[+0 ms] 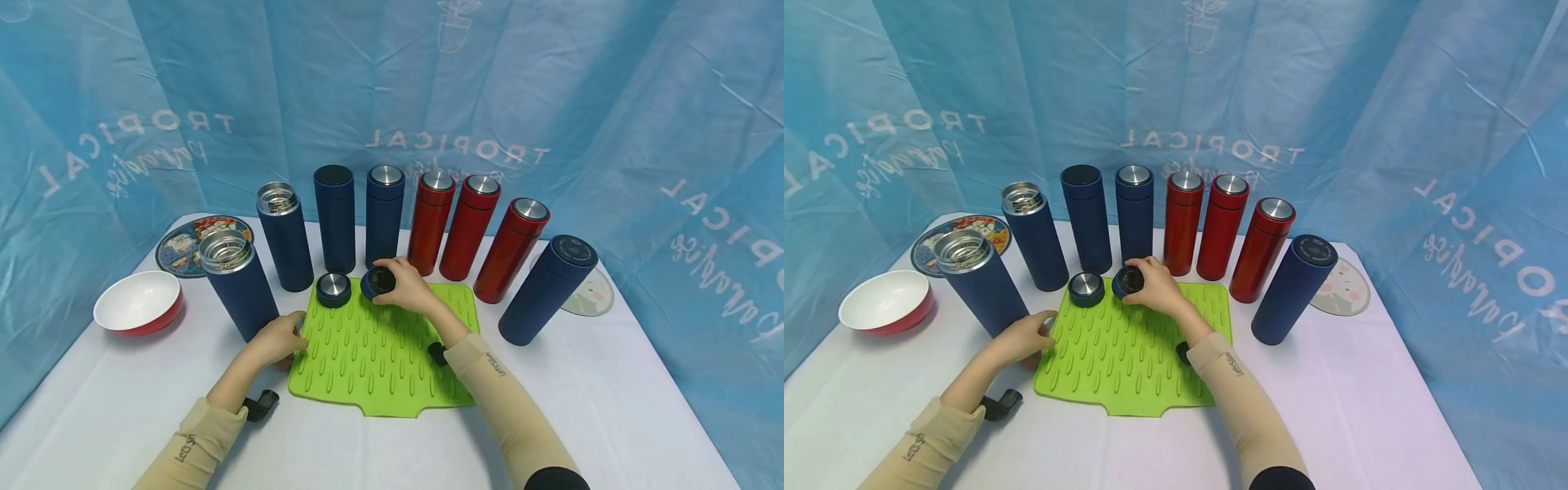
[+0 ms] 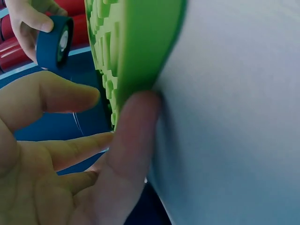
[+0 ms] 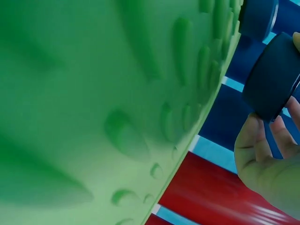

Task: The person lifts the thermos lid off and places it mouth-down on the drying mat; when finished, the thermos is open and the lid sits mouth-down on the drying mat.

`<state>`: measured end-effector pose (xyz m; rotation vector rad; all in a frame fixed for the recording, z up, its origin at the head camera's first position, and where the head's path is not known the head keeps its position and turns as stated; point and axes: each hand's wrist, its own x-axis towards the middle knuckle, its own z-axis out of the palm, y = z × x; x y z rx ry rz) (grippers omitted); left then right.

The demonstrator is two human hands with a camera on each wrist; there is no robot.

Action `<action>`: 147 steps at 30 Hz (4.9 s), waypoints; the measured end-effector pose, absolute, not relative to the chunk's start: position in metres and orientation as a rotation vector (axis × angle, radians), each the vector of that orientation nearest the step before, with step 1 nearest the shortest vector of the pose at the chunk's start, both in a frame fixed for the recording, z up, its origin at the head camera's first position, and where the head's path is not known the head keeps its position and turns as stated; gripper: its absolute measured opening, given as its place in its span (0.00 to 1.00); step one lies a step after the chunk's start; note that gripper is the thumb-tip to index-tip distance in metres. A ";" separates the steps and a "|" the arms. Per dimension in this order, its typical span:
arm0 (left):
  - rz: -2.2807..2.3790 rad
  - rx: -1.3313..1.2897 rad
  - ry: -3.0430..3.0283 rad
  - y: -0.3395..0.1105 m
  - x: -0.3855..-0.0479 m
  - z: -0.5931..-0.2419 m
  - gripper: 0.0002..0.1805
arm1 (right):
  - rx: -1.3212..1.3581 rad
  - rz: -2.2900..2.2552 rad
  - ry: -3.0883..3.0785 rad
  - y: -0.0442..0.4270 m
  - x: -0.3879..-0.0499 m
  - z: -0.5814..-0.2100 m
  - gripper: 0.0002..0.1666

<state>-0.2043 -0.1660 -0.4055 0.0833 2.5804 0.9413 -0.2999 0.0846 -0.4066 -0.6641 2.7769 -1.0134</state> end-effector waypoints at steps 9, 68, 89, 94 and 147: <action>0.919 0.126 2.600 -0.168 -0.204 -0.405 0.39 | -0.722 -0.907 2.753 0.076 -0.308 -0.412 0.42; 0.844 0.142 2.620 -0.164 -0.211 -0.407 0.42 | -0.337 -1.297 2.733 0.180 -0.266 -0.404 0.38; 0.773 0.067 2.563 -0.155 -0.220 -0.408 0.39 | -0.137 -0.877 2.796 0.213 -0.243 -0.416 0.43; 0.771 0.056 2.560 -0.155 -0.222 -0.410 0.39 | -0.106 -0.831 2.760 0.213 -0.240 -0.416 0.42; 1.968 -0.304 2.969 -0.076 -0.327 -0.370 0.58 | -0.138 -0.812 2.765 0.213 -0.241 -0.429 0.44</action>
